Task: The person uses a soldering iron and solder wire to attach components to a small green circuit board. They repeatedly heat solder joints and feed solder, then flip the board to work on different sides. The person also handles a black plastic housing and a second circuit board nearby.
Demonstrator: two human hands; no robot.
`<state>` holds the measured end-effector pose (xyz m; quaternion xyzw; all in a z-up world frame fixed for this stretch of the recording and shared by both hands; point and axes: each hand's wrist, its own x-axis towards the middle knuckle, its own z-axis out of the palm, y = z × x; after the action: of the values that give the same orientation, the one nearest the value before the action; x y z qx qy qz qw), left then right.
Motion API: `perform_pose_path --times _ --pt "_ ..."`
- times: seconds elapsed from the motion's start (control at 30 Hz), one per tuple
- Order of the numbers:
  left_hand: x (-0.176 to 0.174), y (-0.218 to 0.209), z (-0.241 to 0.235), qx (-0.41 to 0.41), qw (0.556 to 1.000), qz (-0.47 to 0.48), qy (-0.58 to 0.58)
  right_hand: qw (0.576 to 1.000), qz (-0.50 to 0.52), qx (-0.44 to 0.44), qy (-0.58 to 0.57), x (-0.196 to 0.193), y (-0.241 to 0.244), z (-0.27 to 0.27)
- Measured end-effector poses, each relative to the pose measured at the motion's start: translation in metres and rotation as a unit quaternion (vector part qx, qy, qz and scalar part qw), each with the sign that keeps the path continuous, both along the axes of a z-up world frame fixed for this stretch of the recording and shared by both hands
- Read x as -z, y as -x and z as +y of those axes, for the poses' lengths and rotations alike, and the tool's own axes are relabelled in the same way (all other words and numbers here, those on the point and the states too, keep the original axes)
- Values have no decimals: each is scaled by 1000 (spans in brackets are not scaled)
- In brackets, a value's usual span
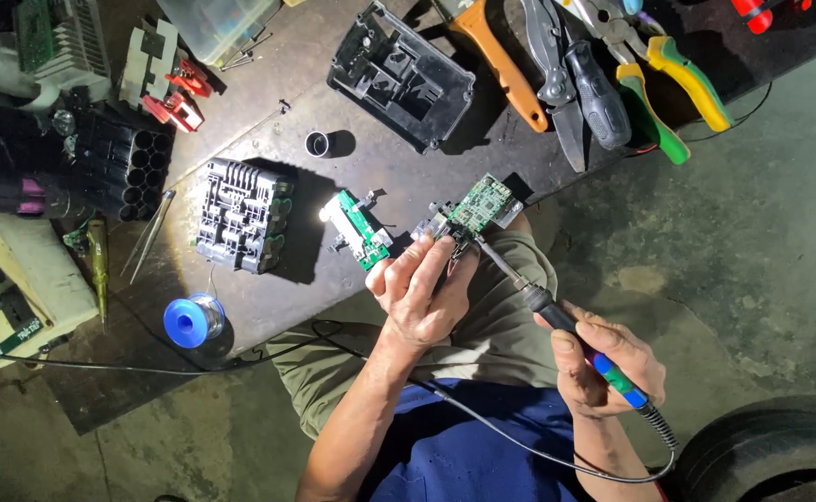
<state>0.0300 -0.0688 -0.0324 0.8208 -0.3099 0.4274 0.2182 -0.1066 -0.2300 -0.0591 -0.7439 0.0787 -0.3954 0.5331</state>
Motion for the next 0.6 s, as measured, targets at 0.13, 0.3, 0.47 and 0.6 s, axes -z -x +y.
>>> perform_pose_path --times 0.13,0.3,0.47,0.6 --pt "-5 -4 -3 17 1000 -9 21 998 -14 -18 55 -5 -4 -5" --pt "-6 -3 -1 23 1000 3 11 990 -9 25 141 -22 -19 -4" --pt "-7 -5 -4 24 999 -6 22 973 -29 64 218 -10 -15 -12" --pt "-7 -2 -1 18 1000 9 5 975 -18 59 215 -12 -12 -12"
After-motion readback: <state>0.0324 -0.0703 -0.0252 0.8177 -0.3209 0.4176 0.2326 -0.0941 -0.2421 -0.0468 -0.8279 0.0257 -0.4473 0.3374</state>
